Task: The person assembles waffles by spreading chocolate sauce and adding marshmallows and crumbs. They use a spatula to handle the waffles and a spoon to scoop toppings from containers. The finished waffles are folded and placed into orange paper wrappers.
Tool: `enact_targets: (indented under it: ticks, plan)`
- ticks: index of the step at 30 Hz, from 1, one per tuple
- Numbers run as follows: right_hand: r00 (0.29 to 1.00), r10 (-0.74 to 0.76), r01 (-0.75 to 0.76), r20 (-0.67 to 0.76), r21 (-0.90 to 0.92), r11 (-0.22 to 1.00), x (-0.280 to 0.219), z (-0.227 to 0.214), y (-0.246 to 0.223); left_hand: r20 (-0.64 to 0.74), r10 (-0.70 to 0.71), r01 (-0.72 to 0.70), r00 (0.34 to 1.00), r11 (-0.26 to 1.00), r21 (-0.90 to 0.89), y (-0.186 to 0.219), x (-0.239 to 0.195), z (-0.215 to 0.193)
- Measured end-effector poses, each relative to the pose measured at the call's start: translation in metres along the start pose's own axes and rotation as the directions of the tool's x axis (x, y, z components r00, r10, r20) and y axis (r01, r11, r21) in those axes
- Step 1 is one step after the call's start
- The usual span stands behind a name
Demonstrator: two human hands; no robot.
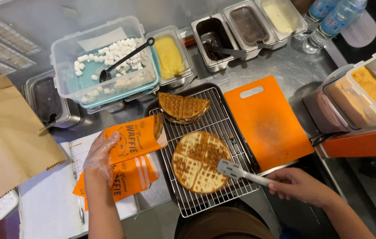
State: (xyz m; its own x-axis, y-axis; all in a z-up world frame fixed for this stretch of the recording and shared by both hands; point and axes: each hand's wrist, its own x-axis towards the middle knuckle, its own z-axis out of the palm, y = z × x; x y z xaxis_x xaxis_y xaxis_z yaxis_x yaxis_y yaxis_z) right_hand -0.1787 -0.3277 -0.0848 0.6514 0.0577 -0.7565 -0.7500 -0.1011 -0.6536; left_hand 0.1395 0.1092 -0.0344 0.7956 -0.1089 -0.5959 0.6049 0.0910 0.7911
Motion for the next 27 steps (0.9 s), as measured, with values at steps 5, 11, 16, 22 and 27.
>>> enact_targets:
  ticks: [5, 11, 16, 22, 27]
  plan:
    - [0.995, 0.029, -0.043, -0.093, -0.151, 0.988, -0.021, -0.037, 0.007, -0.114, 0.140, -0.047, 0.984, 0.810, 0.584, 0.019, 0.015, 0.008]
    - [0.977, -0.124, 0.099, -0.172, -0.151, 0.984, 0.003, -0.063, -0.030, -0.084, 0.527, -0.040, 0.846, 0.219, 0.975, 0.023, -0.009, 0.044]
    - [0.974, -0.191, 0.169, -0.123, -0.171, 0.971, 0.045, -0.043, -0.095, 0.477, 0.524, -0.488, 0.705, -0.129, 0.863, -0.009, -0.003, 0.099]
    - [0.867, -0.497, 0.425, -0.044, -0.456, 0.782, 0.057, -0.042, -0.119, 0.719, 0.296, -0.625, 0.629, -0.357, 0.694, -0.017, 0.014, 0.135]
    - [0.911, -0.402, 0.329, -0.088, -0.431, 0.840, 0.070, -0.043, -0.133, 0.707, 0.234, -0.628, 0.667, -0.335, 0.703, -0.016, 0.022, 0.131]
